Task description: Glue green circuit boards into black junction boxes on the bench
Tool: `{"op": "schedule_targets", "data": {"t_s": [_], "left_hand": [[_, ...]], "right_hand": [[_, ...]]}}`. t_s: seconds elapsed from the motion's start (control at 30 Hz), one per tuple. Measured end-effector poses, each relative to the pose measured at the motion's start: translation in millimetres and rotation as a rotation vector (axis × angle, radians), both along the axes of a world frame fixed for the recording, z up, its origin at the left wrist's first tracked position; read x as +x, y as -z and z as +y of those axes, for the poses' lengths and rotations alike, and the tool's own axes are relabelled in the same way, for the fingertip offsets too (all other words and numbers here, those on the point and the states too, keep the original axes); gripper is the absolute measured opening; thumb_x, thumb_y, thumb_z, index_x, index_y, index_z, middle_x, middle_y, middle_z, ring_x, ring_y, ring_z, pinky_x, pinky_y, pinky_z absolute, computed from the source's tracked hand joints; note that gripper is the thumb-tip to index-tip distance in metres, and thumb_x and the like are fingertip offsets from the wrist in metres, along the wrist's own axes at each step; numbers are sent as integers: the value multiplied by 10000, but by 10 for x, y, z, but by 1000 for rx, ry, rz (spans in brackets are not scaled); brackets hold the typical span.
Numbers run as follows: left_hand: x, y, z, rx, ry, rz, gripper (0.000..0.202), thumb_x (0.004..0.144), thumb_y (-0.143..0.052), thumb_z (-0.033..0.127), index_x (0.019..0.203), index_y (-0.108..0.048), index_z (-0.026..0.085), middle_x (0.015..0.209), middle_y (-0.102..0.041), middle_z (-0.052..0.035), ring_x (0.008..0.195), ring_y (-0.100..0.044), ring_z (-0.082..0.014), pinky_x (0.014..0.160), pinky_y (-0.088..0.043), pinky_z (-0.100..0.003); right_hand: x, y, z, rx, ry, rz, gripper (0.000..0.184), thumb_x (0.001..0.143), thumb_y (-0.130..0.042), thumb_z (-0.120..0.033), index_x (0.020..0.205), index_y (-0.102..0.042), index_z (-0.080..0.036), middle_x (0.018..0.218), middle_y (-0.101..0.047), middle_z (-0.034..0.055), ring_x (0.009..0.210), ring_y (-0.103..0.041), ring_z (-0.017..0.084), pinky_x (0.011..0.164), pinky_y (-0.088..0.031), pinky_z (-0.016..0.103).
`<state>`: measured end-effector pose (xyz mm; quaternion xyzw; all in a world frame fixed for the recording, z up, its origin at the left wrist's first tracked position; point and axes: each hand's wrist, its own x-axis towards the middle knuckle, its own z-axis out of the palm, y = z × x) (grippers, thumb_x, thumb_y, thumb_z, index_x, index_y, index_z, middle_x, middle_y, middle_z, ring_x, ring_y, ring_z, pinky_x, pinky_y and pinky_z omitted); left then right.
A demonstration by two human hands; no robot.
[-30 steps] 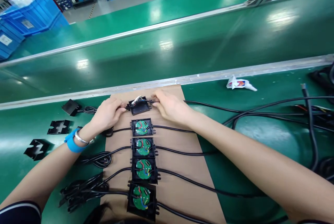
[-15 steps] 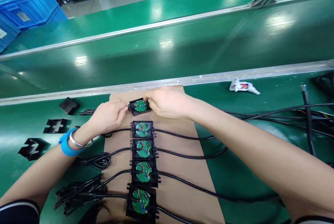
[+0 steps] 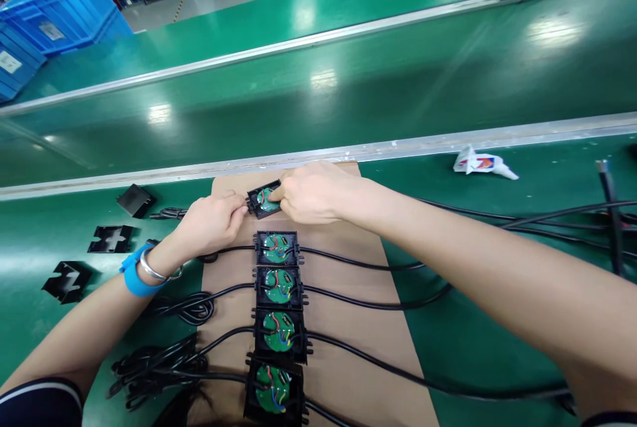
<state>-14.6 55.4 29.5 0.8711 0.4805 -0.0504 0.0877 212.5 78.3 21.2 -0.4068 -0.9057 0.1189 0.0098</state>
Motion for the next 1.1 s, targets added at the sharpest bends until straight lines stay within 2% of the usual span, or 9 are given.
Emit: {"op": "schedule_targets", "data": {"t_s": [0.13,0.27,0.33,0.47,0.7,0.87,1.0,1.1], "left_hand": [[-29,-32,59,-93,-22,-66,292,964,-420,250,965,-704,183,966,-739,-69,844,-688,-237,695,-490,-329],[-76,-22,85,-226,-65,-215,143,895,-600,271,905,-720,194,866,-757,-20,779,-686,-180,685,-480,-276],[-95,24,55,-155,-74,-268,118,875,-638,259,932,-720,195,885,-766,-18,792,-693,-175,702,-492,-271],[-93,147,-37,48,-35,-251,168,946,-557,243,910,-712,188,904,-766,-35,833,-705,-197,718,-507,-293],[-83,241,-107,200,18,-87,241,998,-465,247,1001,-695,176,941,-760,-70,786,-713,-195,614,-491,-271],[-91,226,-141,237,8,-31,255,997,-440,225,1046,-686,177,945,-761,-68,766,-715,-194,579,-470,-267],[-60,231,-148,210,-24,-8,278,1008,-411,225,1045,-681,173,952,-759,-73,772,-714,-185,577,-458,-260],[-32,224,-142,175,-72,14,274,1010,-414,232,1032,-681,177,939,-761,-67,786,-715,-192,590,-459,-268]], "right_hand": [[-19,5,44,-112,-22,-36,436,898,-411,-334,1170,-740,-246,970,-738,78,778,-639,210,670,-412,321],[-27,61,-60,-202,-30,44,427,905,-398,-311,1125,-751,-215,906,-734,91,727,-629,207,683,-411,331],[-36,100,-178,-202,18,71,424,904,-394,-301,1108,-754,-210,884,-729,97,714,-629,208,682,-411,333],[-62,138,-371,-170,77,103,420,893,-395,-284,1082,-758,-189,872,-723,111,709,-633,203,674,-415,327],[-101,112,-397,-183,86,64,445,898,-352,-250,1062,-760,-181,964,-730,134,770,-659,225,667,-407,339],[-108,138,-410,-160,98,84,433,890,-369,-254,1056,-763,-186,921,-725,124,737,-643,218,658,-402,336],[-101,156,-399,-170,89,155,411,871,-409,-264,1068,-762,-192,844,-716,109,698,-619,206,649,-396,326],[-103,141,-386,-195,96,135,409,875,-408,-265,1069,-763,-201,869,-717,112,711,-623,216,644,-384,332]]}}
